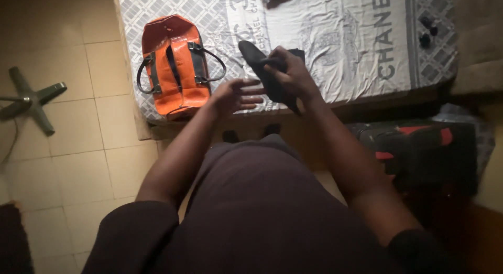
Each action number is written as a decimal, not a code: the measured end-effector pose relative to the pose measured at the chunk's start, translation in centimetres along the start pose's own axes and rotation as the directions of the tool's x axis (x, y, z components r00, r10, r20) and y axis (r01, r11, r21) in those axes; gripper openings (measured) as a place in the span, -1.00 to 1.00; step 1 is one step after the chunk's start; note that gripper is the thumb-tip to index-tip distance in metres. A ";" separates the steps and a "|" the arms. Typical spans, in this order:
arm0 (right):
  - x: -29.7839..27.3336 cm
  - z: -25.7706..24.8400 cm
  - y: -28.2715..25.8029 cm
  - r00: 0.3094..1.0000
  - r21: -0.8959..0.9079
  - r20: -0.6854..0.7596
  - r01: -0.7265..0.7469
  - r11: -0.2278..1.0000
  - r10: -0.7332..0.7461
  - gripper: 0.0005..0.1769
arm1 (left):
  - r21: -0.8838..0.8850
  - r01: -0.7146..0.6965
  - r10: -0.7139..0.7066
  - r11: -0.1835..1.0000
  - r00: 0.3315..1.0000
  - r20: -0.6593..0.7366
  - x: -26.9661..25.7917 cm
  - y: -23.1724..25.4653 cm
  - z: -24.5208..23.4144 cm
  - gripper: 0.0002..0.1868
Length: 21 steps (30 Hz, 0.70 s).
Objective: The person removes folded clothes from an orange duffel bag and places them on a bed. Items include dark pants, a white shirt, a blue shirt, and a green shirt, handled one at a time.
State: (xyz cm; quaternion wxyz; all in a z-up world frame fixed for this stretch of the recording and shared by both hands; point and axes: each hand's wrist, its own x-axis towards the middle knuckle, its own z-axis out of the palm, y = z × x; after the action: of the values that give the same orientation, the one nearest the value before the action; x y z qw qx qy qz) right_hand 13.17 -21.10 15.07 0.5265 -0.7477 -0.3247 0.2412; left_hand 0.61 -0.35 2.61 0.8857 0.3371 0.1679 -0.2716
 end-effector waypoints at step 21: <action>-1.8 -4.8 21.2 0.860 0.593 0.318 -0.509 0.624 0.400 -0.29 | -0.530 -0.512 0.674 0.675 0.721 0.162 0.8 3.5 10.9 -0.45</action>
State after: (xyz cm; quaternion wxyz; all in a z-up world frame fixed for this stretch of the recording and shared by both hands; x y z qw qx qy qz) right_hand 20.22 -30.47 -3.38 0.6496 -0.5494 -0.0582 0.5223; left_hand 4.58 -5.96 11.81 0.9925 0.1063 -0.0530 0.0282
